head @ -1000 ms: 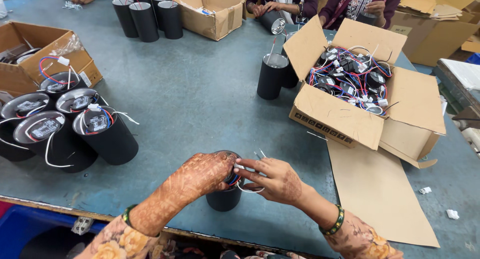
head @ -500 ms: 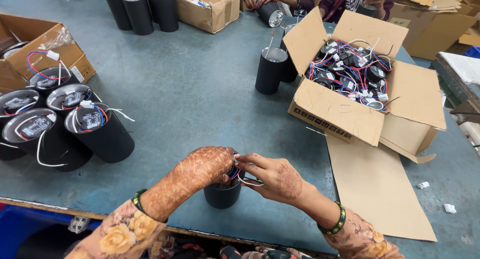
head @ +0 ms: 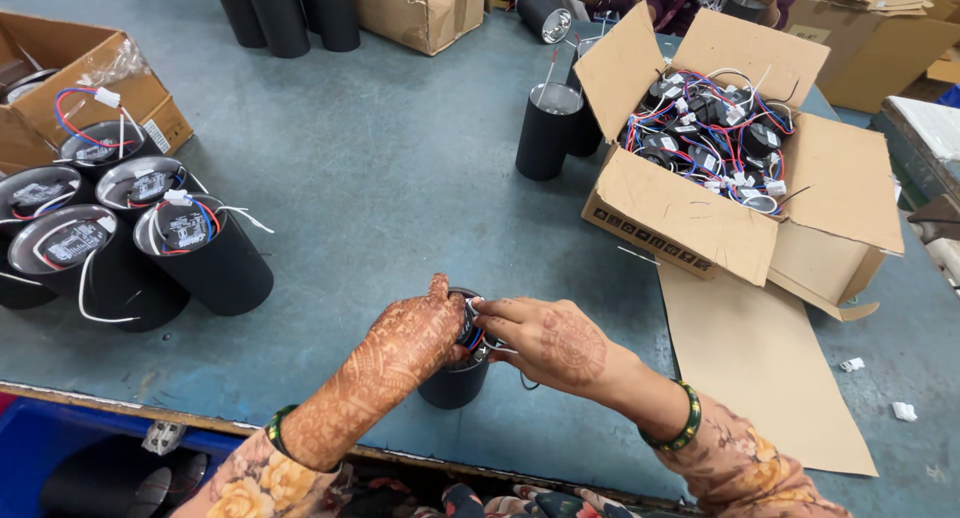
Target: The person assembles small electronic components into black cylindrical housings. They connect wires to a small circuit board, place the board inside the cylinder, and arrange the wires. The person repeats this process for multiple units, moving completed items aside.
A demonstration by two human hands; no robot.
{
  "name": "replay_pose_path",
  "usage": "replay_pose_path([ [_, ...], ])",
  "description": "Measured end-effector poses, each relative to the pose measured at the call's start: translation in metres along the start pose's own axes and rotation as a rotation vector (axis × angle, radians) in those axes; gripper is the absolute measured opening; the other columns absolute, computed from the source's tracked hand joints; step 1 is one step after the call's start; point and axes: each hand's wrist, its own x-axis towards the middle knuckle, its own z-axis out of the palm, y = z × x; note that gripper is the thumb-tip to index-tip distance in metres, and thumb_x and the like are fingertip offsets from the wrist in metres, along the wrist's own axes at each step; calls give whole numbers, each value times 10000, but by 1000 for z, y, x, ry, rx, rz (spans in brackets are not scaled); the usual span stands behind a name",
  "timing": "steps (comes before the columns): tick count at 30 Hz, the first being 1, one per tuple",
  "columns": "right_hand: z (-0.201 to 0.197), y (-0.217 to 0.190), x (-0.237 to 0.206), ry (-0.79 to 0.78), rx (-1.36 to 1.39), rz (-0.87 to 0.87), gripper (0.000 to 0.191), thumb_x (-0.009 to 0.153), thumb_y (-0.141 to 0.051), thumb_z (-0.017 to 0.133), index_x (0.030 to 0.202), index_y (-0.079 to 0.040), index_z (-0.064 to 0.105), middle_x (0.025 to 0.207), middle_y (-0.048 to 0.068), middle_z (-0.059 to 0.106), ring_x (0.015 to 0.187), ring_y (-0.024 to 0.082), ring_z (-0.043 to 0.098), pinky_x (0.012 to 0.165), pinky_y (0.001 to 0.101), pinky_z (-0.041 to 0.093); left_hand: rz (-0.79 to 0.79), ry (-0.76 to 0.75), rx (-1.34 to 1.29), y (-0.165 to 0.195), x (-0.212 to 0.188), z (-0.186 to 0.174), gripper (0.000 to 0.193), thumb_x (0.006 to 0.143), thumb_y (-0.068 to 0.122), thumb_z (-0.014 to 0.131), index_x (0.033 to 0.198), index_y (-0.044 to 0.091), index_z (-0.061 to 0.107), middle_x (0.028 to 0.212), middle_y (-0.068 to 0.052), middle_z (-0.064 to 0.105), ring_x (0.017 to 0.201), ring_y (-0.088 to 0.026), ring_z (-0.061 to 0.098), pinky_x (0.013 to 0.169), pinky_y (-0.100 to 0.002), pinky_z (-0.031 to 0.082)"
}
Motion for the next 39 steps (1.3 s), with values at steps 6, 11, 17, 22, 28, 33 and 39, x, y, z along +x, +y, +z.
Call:
replay_pose_path([
  [6,9,1,-1,-122,-119,2,511,790,-171,790,1256,-2,668,1424,126,623,1058,266,637,790,374,573,-58,13,122,10,20,2,621,692,331,906,1208,104,646,1192,-184,597,991,-363,698,829,-458,582],
  [11,9,-2,-7,-84,-52,27,623,794,-230,810,1334,8,610,1444,136,578,1232,297,569,923,405,521,-56,-26,234,14,35,9,401,717,371,873,1021,139,754,1050,-120,697,1016,-300,688,834,-432,569],
  [17,3,-4,-2,-63,-13,4,765,710,-278,853,1341,42,563,1409,161,576,1303,349,527,978,452,475,-50,-33,291,16,33,13,453,707,412,873,1043,135,745,1065,-116,682,1019,-289,684,817,-430,567],
  [22,-2,-4,2,-55,11,7,727,745,-302,859,1317,42,569,1379,161,590,1325,332,525,1031,446,478,-27,7,304,15,21,6,497,700,446,873,1060,131,738,1077,-113,669,1022,-279,681,803,-428,566],
  [28,0,-3,2,-79,83,14,734,740,-306,850,1326,38,573,1411,163,593,1322,331,525,1030,444,473,-79,82,346,15,18,13,516,696,472,853,1050,115,737,1076,-109,647,1042,-273,653,793,-420,565],
  [33,5,1,1,-84,100,-1,752,763,-339,850,1341,49,569,1413,178,582,1354,368,493,1086,456,447,-85,39,347,16,23,16,521,715,502,827,1049,114,731,1063,-112,650,1029,-269,651,791,-412,558],
  [39,1,8,2,-68,150,9,744,765,-368,866,1341,6,580,1332,157,638,1325,385,539,1063,445,489,-43,104,194,16,-5,-5,533,795,496,772,1156,113,686,1076,-127,661,1020,-298,667,803,-454,569],
])
